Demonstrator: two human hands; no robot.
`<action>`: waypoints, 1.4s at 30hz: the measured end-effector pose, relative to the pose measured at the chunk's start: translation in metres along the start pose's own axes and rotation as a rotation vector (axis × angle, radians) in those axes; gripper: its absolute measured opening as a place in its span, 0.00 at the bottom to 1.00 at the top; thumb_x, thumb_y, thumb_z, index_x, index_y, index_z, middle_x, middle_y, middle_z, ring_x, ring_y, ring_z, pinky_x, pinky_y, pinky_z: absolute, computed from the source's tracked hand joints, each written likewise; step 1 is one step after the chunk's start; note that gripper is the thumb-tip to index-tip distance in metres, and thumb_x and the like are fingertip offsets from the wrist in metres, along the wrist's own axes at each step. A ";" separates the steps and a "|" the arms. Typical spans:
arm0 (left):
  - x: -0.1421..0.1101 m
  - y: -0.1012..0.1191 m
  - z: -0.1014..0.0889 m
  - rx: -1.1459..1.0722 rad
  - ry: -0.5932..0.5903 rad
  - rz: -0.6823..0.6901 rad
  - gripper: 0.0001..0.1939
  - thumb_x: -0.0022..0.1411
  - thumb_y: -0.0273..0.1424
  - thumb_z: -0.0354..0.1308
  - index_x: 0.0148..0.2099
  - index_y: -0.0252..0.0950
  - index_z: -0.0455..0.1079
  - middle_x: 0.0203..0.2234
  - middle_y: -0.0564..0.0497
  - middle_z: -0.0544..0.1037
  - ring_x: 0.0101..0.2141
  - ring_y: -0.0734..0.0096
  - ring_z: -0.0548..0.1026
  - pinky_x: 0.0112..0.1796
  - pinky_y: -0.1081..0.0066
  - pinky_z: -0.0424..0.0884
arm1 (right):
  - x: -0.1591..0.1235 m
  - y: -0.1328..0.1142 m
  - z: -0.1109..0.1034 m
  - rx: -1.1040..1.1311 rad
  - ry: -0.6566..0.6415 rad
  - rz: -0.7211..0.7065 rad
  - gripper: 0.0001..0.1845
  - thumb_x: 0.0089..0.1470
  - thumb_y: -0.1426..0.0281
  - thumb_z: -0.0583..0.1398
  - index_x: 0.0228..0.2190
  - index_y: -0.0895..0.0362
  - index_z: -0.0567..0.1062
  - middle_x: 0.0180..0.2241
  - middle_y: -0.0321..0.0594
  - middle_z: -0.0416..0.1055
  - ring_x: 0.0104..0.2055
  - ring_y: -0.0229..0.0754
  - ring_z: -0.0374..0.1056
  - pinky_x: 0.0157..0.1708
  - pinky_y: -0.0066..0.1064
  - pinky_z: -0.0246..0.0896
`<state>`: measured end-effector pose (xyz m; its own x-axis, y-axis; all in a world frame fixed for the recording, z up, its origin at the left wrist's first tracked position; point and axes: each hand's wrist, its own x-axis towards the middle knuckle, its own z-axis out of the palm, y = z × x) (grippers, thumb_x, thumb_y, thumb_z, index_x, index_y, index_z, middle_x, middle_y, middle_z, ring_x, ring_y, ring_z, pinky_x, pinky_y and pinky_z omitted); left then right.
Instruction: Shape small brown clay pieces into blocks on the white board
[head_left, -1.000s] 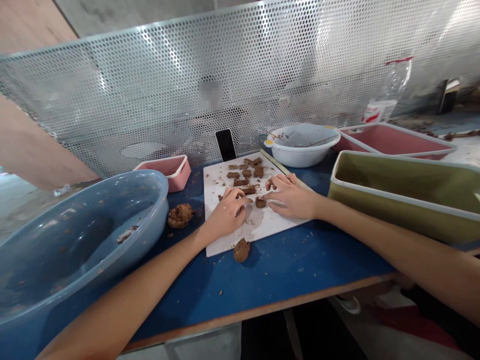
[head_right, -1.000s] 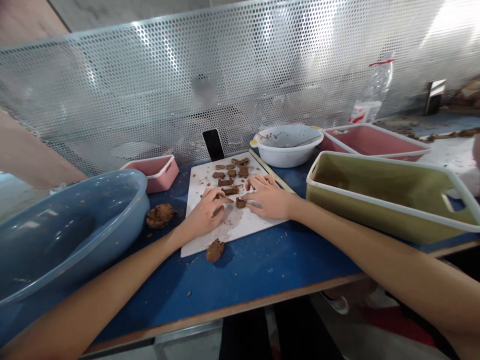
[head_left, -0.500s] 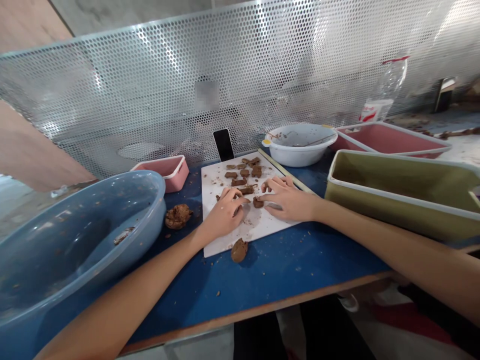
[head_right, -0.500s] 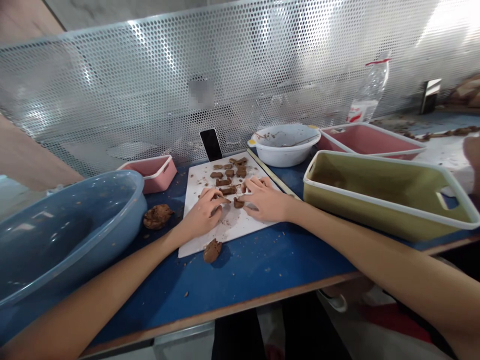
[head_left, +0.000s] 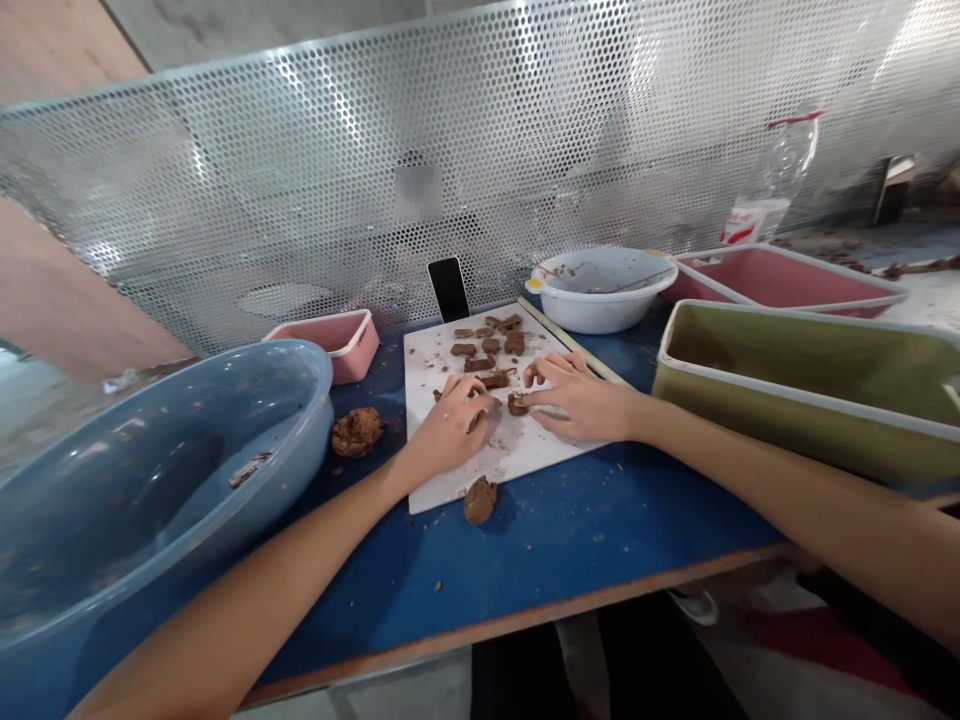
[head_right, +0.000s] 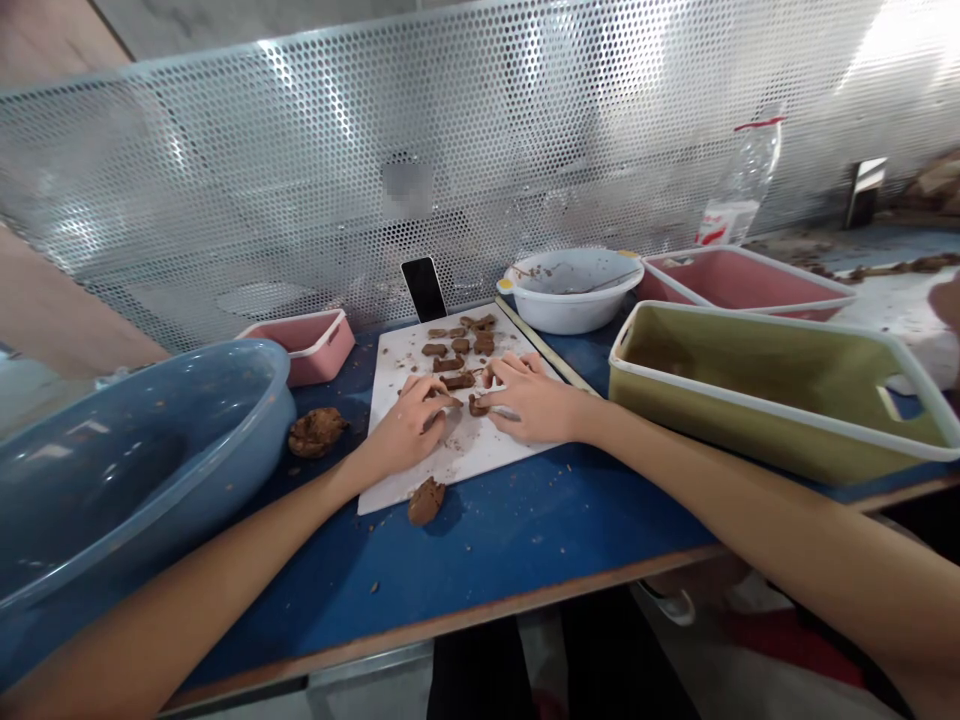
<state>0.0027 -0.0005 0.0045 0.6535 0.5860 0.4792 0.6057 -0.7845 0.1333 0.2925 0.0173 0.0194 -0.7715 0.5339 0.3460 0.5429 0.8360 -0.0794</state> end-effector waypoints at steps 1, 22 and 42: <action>0.000 0.000 0.000 -0.001 0.000 0.000 0.13 0.73 0.19 0.56 0.51 0.36 0.77 0.50 0.41 0.73 0.53 0.51 0.69 0.56 0.52 0.72 | 0.000 0.001 0.000 0.000 0.006 -0.010 0.18 0.74 0.64 0.56 0.52 0.47 0.85 0.56 0.51 0.70 0.56 0.57 0.65 0.56 0.51 0.52; 0.001 0.000 -0.001 0.007 0.006 0.006 0.13 0.75 0.20 0.54 0.53 0.36 0.77 0.48 0.41 0.73 0.51 0.52 0.69 0.54 0.53 0.72 | 0.004 0.003 0.011 0.025 0.082 0.194 0.20 0.67 0.51 0.65 0.53 0.47 0.85 0.56 0.50 0.72 0.62 0.63 0.63 0.63 0.60 0.54; 0.001 -0.005 0.001 -0.007 0.041 0.006 0.13 0.77 0.23 0.52 0.50 0.37 0.78 0.48 0.42 0.74 0.51 0.53 0.70 0.54 0.51 0.74 | 0.017 -0.014 0.020 0.043 0.124 0.340 0.15 0.65 0.54 0.67 0.42 0.49 0.88 0.59 0.50 0.74 0.64 0.64 0.59 0.61 0.59 0.57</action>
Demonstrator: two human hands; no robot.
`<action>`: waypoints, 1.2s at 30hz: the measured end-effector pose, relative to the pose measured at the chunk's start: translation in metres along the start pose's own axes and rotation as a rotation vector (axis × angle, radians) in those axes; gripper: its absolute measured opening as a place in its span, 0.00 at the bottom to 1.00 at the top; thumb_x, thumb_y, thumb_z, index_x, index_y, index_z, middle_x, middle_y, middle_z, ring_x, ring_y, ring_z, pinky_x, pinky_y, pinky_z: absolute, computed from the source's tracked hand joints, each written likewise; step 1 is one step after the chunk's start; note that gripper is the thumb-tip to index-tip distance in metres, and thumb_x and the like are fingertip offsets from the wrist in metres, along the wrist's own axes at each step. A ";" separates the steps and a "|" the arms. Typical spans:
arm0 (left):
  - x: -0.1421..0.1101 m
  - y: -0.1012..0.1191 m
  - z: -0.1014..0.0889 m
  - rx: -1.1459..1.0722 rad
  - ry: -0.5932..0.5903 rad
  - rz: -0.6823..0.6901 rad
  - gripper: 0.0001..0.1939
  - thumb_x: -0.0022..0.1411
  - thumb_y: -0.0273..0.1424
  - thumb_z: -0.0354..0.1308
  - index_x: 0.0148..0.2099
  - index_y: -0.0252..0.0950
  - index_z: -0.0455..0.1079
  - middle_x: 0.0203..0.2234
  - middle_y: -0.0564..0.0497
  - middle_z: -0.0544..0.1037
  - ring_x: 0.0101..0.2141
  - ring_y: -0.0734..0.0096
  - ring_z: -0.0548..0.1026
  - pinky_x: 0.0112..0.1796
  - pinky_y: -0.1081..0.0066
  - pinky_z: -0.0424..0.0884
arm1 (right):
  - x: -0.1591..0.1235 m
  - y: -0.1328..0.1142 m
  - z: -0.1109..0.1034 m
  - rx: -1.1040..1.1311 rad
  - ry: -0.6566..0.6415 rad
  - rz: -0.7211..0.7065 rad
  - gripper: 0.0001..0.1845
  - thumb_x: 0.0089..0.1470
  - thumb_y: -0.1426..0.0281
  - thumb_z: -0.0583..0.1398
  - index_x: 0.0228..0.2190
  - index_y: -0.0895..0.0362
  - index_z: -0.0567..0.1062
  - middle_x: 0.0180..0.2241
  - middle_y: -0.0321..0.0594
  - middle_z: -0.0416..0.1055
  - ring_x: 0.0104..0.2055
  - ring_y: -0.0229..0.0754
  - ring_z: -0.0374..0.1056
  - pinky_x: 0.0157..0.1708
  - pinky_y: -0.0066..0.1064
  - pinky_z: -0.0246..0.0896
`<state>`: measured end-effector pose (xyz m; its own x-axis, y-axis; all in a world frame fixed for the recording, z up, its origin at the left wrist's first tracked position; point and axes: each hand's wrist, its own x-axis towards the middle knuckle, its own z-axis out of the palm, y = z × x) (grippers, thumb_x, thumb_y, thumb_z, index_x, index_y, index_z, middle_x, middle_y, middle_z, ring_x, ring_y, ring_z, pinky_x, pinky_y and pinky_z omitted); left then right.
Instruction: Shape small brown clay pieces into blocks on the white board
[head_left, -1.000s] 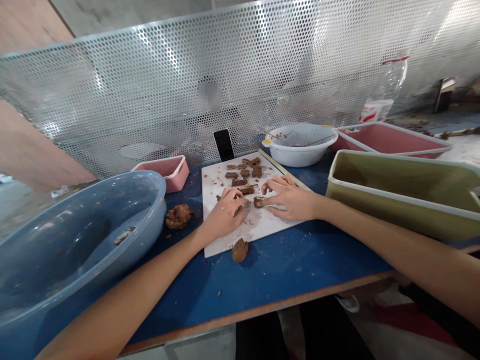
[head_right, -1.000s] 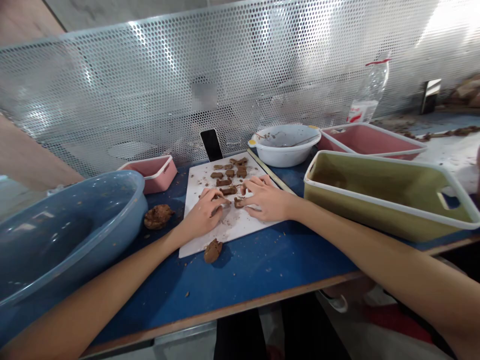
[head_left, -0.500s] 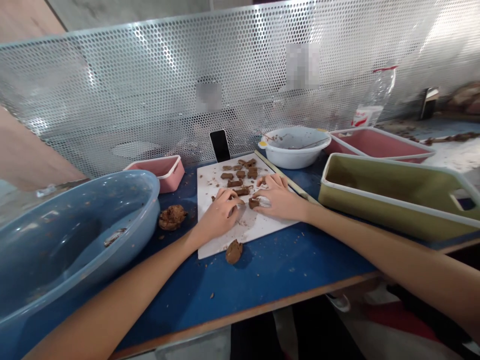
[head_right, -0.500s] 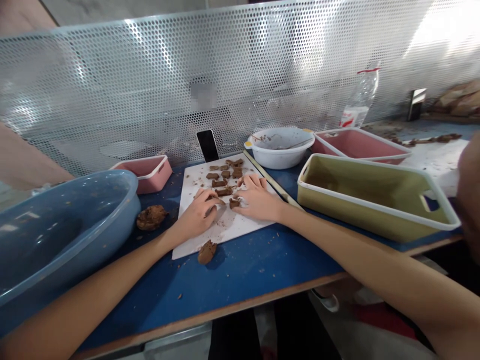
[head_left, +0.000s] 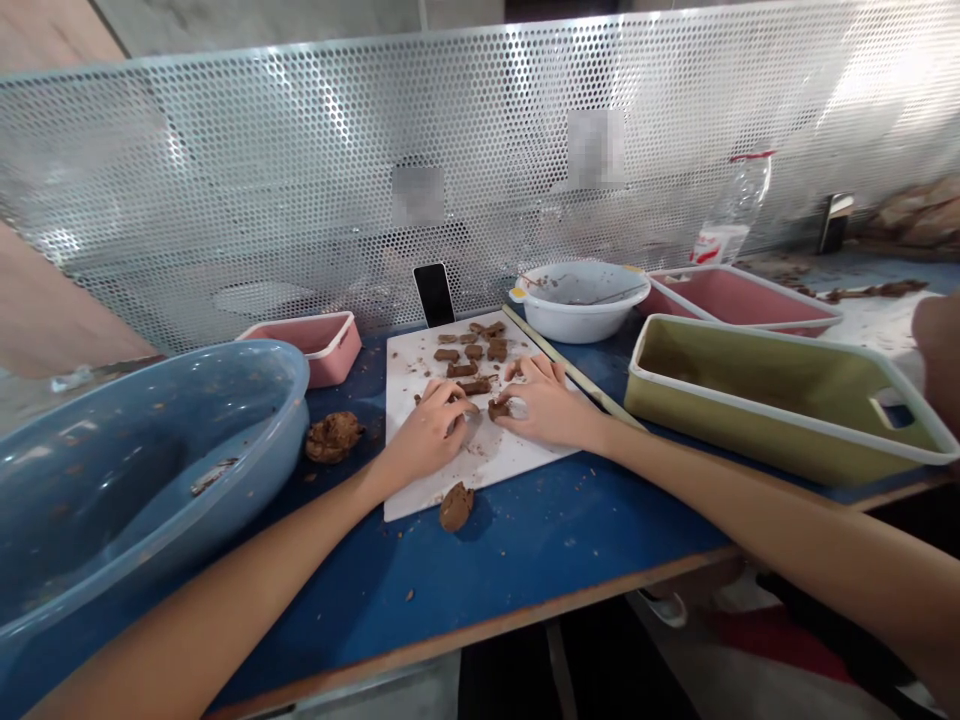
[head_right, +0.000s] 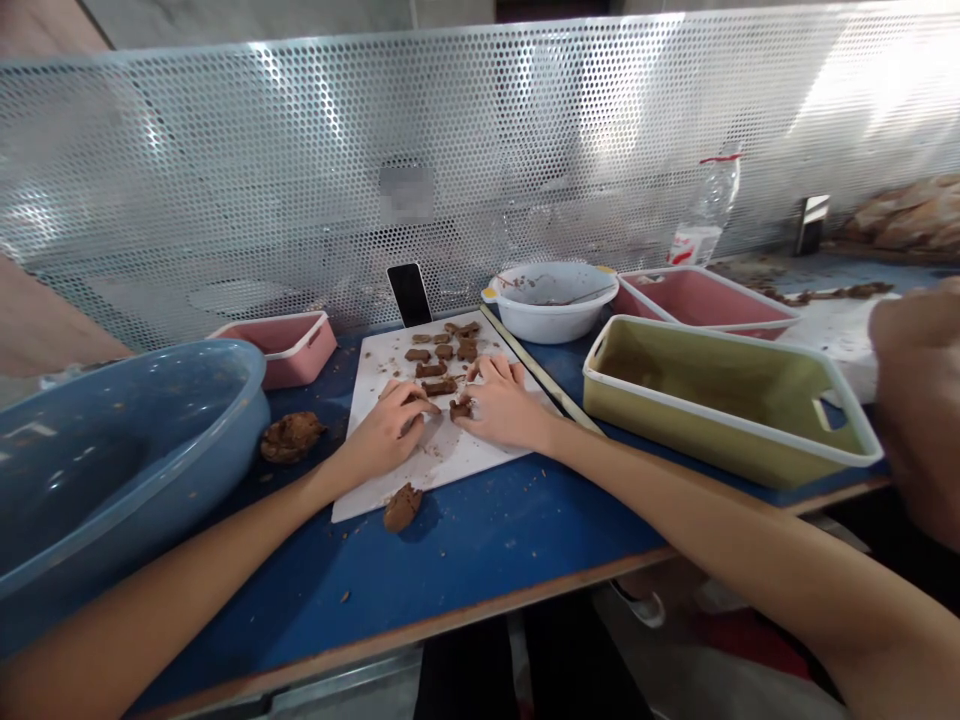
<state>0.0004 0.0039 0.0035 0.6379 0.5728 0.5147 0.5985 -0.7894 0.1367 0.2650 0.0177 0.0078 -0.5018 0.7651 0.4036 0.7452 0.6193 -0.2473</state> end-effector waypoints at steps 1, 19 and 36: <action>0.000 0.000 0.000 -0.001 0.003 -0.001 0.13 0.77 0.23 0.53 0.50 0.37 0.78 0.48 0.42 0.74 0.51 0.53 0.70 0.54 0.51 0.74 | 0.000 0.000 0.001 -0.001 0.006 -0.003 0.15 0.66 0.54 0.67 0.42 0.49 0.88 0.58 0.50 0.74 0.63 0.63 0.59 0.61 0.59 0.57; -0.001 0.003 -0.001 0.005 -0.014 -0.007 0.14 0.75 0.20 0.52 0.50 0.37 0.78 0.48 0.41 0.74 0.52 0.51 0.70 0.55 0.50 0.72 | -0.014 0.001 -0.020 -0.009 -0.079 -0.230 0.15 0.71 0.59 0.62 0.49 0.47 0.87 0.58 0.51 0.73 0.63 0.62 0.61 0.61 0.58 0.55; 0.002 0.015 -0.012 -0.002 -0.154 0.035 0.15 0.75 0.26 0.54 0.52 0.37 0.82 0.55 0.38 0.74 0.56 0.45 0.69 0.56 0.45 0.71 | -0.025 -0.003 -0.021 -0.080 -0.200 -0.124 0.20 0.74 0.58 0.57 0.56 0.53 0.83 0.69 0.57 0.64 0.72 0.74 0.55 0.64 0.69 0.59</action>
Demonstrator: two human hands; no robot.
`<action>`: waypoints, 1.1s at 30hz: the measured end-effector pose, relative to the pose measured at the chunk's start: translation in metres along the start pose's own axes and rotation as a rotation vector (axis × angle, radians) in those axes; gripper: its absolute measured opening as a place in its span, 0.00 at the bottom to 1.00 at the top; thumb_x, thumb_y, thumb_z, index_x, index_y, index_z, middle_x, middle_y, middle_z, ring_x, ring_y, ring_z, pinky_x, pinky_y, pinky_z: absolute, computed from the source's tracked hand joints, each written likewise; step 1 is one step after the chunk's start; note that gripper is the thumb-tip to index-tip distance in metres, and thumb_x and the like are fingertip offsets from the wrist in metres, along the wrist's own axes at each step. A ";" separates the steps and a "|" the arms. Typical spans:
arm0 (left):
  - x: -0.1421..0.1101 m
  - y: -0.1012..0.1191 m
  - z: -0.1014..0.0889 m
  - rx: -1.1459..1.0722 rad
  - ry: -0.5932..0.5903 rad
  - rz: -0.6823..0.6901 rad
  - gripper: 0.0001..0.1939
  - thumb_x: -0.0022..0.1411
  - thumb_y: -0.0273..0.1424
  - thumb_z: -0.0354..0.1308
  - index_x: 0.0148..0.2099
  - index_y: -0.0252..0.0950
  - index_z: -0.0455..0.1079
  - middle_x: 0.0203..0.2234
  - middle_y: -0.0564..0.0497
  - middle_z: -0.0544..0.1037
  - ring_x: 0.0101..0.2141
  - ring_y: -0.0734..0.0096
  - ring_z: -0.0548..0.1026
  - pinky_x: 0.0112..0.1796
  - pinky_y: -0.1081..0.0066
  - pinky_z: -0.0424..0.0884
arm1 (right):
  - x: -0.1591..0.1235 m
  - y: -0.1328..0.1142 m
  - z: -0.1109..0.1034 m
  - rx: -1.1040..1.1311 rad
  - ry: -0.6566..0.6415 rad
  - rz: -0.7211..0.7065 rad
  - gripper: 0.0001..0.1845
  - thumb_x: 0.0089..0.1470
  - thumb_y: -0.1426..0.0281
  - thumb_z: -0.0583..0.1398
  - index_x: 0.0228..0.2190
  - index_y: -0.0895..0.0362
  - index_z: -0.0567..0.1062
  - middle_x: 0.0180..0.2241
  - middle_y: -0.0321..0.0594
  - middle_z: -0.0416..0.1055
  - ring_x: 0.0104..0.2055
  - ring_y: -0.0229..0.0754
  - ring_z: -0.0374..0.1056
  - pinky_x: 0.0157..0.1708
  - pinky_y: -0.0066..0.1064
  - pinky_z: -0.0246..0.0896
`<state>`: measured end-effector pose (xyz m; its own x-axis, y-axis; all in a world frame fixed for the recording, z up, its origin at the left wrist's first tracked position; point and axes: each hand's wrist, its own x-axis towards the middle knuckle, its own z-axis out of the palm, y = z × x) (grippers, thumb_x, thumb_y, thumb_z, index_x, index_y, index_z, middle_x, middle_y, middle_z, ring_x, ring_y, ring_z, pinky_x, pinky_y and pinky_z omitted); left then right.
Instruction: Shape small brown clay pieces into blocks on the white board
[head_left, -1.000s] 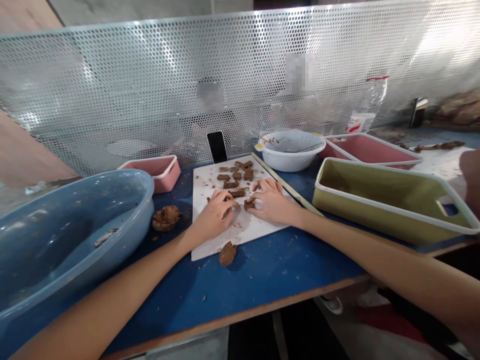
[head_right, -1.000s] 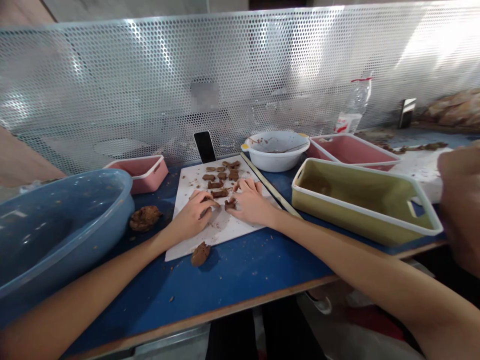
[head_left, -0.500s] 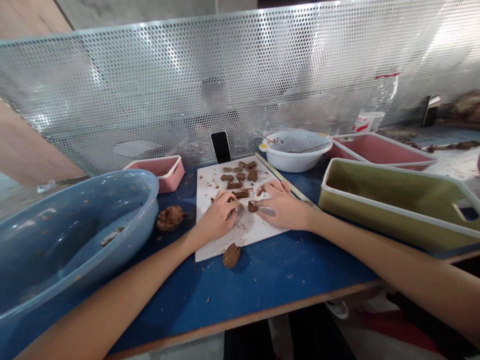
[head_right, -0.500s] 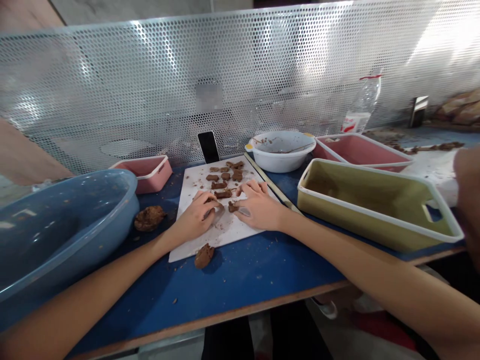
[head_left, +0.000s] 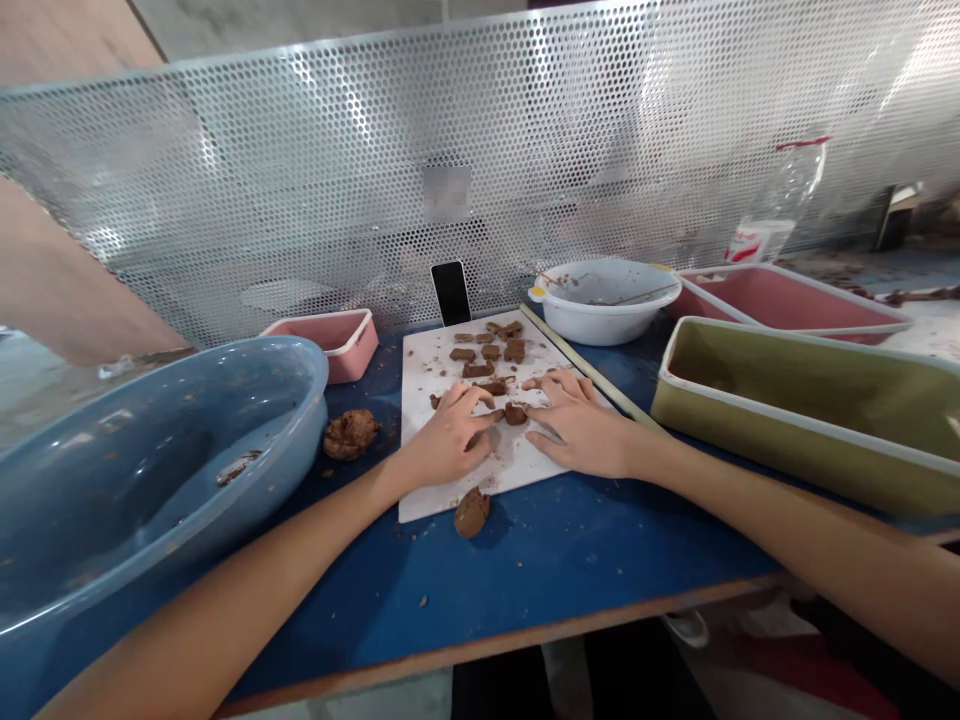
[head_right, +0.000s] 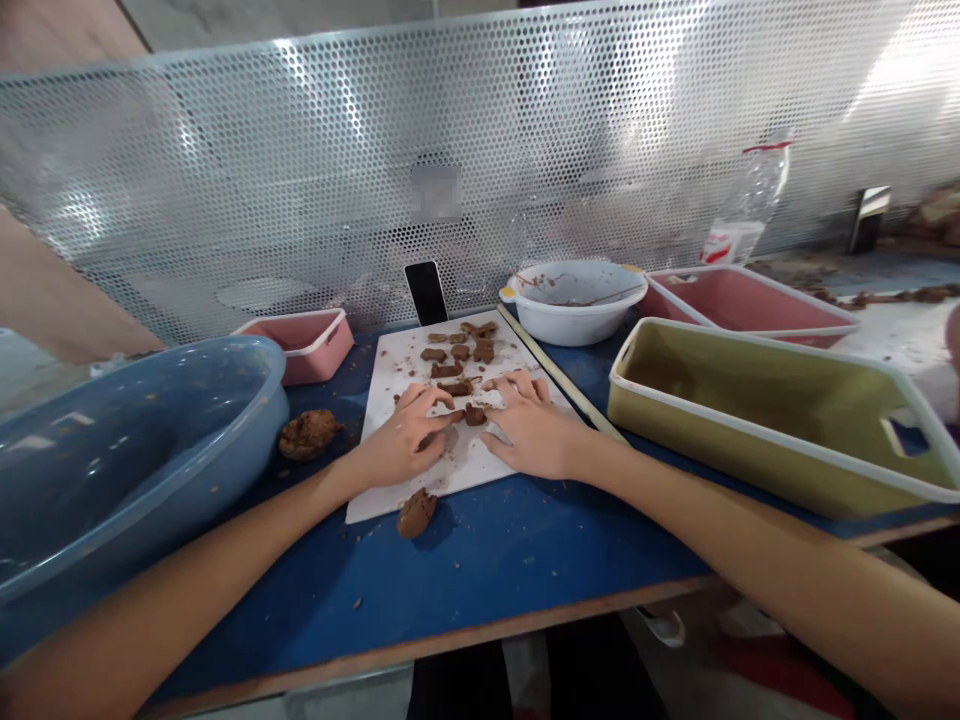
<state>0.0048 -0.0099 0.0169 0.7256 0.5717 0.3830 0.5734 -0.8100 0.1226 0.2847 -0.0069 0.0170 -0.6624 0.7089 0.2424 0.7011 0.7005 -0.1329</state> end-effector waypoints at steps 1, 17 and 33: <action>0.000 0.000 0.000 -0.010 -0.005 -0.002 0.15 0.76 0.27 0.54 0.53 0.38 0.83 0.55 0.38 0.74 0.56 0.45 0.69 0.56 0.45 0.71 | -0.001 0.000 -0.001 0.002 -0.003 -0.009 0.20 0.74 0.58 0.58 0.54 0.54 0.83 0.69 0.57 0.64 0.73 0.74 0.55 0.64 0.69 0.59; 0.000 -0.002 0.000 -0.022 0.002 -0.007 0.17 0.74 0.24 0.56 0.57 0.41 0.82 0.55 0.40 0.73 0.57 0.47 0.69 0.58 0.46 0.71 | -0.005 -0.002 -0.006 -0.229 0.010 -0.118 0.27 0.77 0.54 0.53 0.46 0.56 0.88 0.69 0.59 0.68 0.72 0.73 0.58 0.66 0.68 0.55; -0.001 -0.005 0.005 -0.015 0.103 -0.041 0.16 0.73 0.21 0.55 0.53 0.35 0.82 0.50 0.41 0.74 0.54 0.51 0.69 0.58 0.50 0.71 | 0.003 0.015 -0.008 -0.098 -0.088 -0.007 0.40 0.75 0.42 0.47 0.67 0.53 0.79 0.75 0.60 0.62 0.78 0.74 0.51 0.72 0.71 0.48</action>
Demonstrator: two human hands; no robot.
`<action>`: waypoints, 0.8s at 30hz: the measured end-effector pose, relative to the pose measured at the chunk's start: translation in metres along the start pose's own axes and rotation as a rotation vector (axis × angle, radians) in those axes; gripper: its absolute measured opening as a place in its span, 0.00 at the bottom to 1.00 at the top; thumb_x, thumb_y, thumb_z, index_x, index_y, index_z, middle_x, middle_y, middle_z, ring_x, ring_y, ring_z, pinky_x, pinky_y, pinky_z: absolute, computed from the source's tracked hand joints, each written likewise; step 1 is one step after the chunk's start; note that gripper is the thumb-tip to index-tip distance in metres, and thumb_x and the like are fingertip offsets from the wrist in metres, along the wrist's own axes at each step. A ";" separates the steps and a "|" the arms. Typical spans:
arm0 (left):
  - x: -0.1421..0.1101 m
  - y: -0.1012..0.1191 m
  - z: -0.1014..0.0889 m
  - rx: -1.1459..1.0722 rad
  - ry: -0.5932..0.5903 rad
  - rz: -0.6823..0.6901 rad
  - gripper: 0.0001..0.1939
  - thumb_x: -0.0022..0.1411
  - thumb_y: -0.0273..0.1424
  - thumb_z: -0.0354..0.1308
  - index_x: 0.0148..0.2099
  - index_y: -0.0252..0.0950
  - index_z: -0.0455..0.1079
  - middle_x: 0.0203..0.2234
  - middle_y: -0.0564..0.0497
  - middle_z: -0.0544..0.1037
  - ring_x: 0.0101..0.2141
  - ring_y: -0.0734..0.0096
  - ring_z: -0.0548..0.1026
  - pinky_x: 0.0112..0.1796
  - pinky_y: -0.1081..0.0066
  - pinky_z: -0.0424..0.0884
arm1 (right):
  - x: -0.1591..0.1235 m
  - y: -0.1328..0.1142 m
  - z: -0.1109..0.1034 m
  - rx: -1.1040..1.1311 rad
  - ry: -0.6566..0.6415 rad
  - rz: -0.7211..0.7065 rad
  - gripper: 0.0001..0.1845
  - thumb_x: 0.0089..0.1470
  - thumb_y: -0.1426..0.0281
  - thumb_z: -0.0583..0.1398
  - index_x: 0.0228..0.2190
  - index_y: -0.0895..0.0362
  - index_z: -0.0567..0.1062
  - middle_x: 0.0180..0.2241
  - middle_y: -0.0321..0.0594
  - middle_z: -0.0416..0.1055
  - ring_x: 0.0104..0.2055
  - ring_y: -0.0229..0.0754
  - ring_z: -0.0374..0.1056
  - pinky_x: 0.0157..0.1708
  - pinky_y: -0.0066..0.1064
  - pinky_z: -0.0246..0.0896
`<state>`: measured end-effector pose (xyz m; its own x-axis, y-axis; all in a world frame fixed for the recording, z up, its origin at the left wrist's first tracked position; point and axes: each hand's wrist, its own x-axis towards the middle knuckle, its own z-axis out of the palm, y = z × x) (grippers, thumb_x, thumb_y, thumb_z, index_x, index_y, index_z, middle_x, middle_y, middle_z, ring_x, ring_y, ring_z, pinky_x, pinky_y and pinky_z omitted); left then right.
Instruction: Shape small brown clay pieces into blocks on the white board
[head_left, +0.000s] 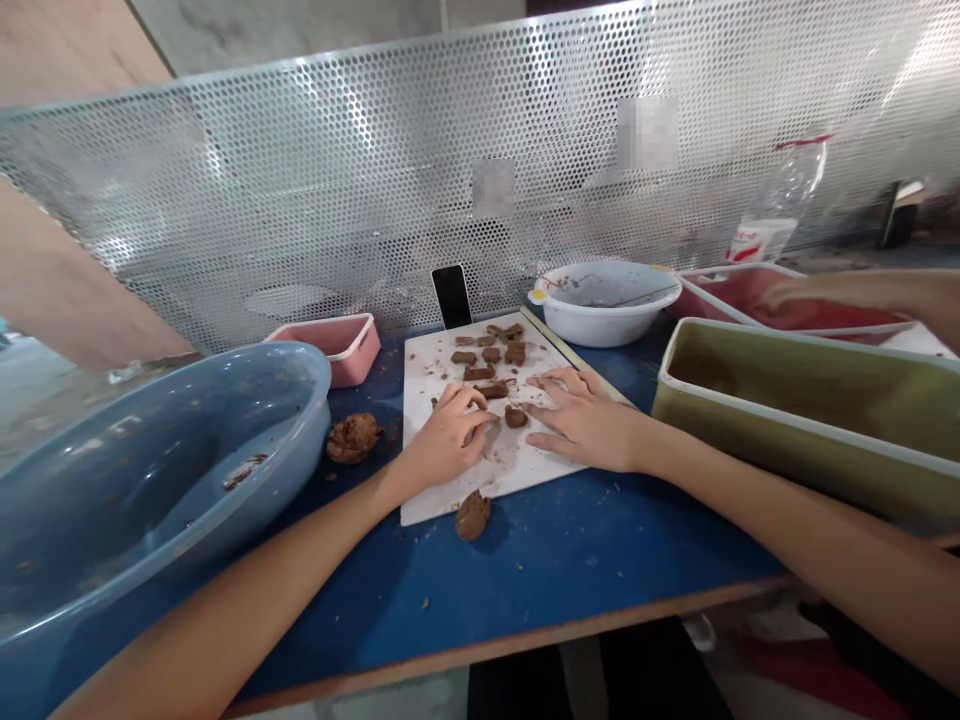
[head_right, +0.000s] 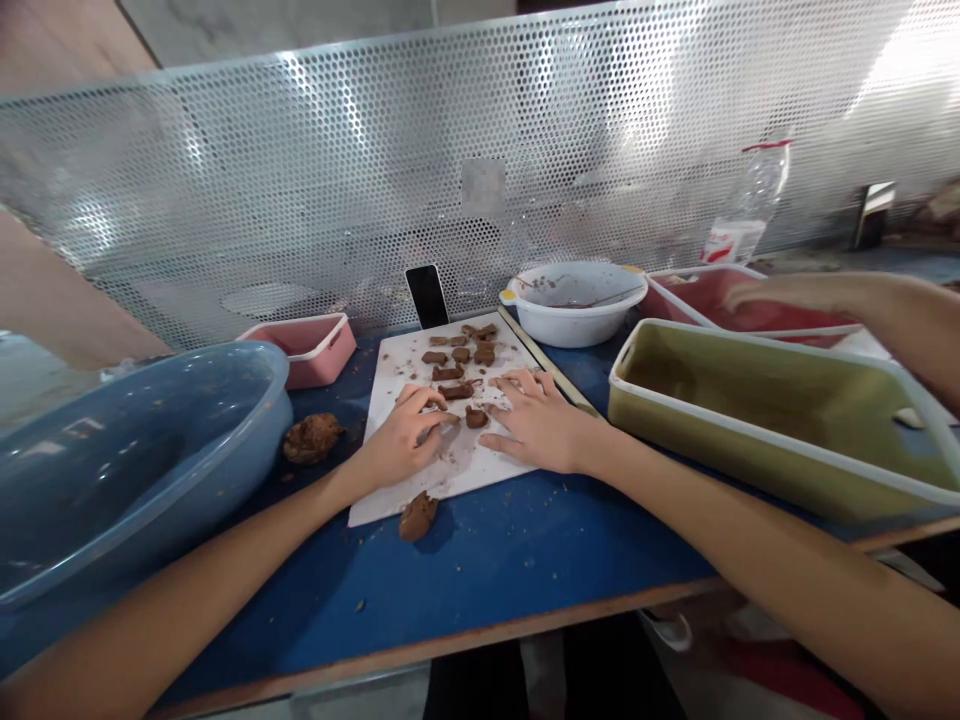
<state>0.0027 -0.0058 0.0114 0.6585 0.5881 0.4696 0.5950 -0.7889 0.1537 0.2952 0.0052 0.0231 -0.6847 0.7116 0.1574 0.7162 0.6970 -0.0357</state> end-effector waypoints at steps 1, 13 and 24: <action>0.000 0.000 0.000 0.001 0.000 -0.001 0.16 0.73 0.20 0.55 0.53 0.35 0.82 0.50 0.41 0.74 0.54 0.51 0.69 0.58 0.50 0.71 | 0.000 0.000 0.000 0.005 -0.003 0.024 0.40 0.75 0.41 0.47 0.66 0.54 0.79 0.75 0.60 0.62 0.78 0.74 0.51 0.72 0.71 0.48; 0.000 0.001 -0.003 -0.009 -0.096 0.026 0.18 0.74 0.24 0.55 0.60 0.36 0.80 0.54 0.39 0.73 0.56 0.47 0.68 0.58 0.47 0.70 | -0.001 -0.007 -0.006 0.186 -0.081 -0.020 0.34 0.77 0.47 0.48 0.58 0.54 0.84 0.75 0.57 0.61 0.82 0.68 0.44 0.76 0.68 0.45; 0.001 0.003 -0.005 -0.035 -0.146 0.032 0.14 0.74 0.24 0.55 0.53 0.36 0.81 0.56 0.39 0.73 0.57 0.47 0.67 0.58 0.46 0.69 | -0.004 -0.020 0.002 0.176 -0.072 -0.005 0.36 0.77 0.47 0.49 0.63 0.58 0.80 0.79 0.59 0.53 0.82 0.72 0.41 0.74 0.73 0.46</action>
<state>0.0032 -0.0082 0.0164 0.7383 0.5804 0.3436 0.5580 -0.8118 0.1722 0.2840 -0.0114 0.0208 -0.7008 0.7080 0.0874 0.6821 0.7009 -0.2083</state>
